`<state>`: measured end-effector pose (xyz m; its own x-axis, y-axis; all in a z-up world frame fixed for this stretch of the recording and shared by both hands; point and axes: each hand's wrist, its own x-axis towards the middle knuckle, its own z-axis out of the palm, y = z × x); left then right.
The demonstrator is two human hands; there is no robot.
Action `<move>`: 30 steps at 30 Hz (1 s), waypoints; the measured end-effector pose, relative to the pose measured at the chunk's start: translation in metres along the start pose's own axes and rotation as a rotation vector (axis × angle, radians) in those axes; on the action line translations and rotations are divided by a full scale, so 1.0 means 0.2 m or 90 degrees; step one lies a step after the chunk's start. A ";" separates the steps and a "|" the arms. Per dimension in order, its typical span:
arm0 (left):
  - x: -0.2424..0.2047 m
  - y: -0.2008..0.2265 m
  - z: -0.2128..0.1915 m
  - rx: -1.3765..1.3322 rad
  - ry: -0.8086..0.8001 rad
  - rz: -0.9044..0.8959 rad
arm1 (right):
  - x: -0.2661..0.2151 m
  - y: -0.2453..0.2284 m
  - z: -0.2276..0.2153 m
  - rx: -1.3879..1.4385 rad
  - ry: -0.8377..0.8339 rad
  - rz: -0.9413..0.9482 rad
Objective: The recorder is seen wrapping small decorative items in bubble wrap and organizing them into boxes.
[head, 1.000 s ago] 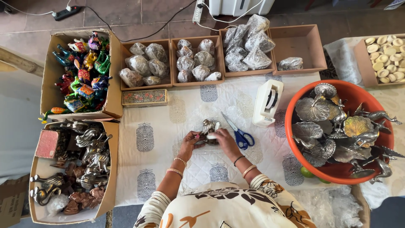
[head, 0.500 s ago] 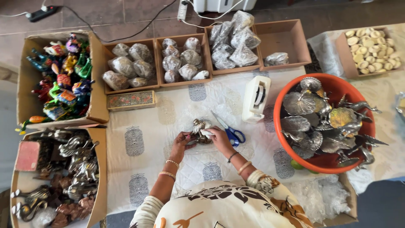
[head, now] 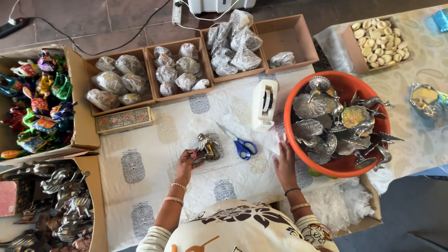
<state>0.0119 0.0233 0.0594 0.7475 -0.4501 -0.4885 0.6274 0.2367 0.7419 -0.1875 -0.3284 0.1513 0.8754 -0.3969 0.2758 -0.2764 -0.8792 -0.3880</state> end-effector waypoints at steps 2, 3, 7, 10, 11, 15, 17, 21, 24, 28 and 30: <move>0.00 0.00 0.02 0.007 0.003 0.000 | -0.08 0.14 0.15 -0.047 -0.026 0.017; -0.01 0.01 0.02 0.013 0.007 0.000 | -0.12 0.21 0.24 -0.093 -0.052 0.032; -0.03 0.02 0.05 0.035 0.036 0.004 | -0.06 0.01 0.14 -0.080 0.009 0.042; -0.03 0.02 0.07 0.044 0.050 0.009 | -0.01 -0.07 0.21 0.119 -0.046 0.077; -0.03 0.02 0.08 0.047 0.051 0.006 | 0.01 -0.13 0.21 0.142 -0.059 0.038; -0.01 -0.01 0.05 0.060 0.046 0.012 | 0.15 -0.35 0.28 0.152 -0.072 -0.123; -0.02 -0.01 0.06 0.061 0.046 0.017 | 0.20 -0.40 0.31 0.113 -0.107 -0.115; -0.02 -0.02 0.06 0.062 0.049 0.022 | 0.26 -0.43 0.36 0.010 -0.167 -0.073; 0.00 -0.04 0.05 0.058 0.052 0.027 | 0.22 -0.35 0.41 -0.041 -0.128 -0.074; 0.00 -0.06 0.05 0.050 0.058 0.032 | 0.18 -0.27 0.35 -0.057 -0.132 -0.036; 0.01 -0.06 0.05 0.045 0.057 0.031 | 0.15 -0.21 0.32 -0.031 -0.118 -0.005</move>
<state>0.0030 0.0112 0.0541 0.7951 -0.3604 -0.4878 0.5753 0.1938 0.7946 -0.1250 -0.2856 0.1200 0.9343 -0.3392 0.1098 -0.2850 -0.8956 -0.3417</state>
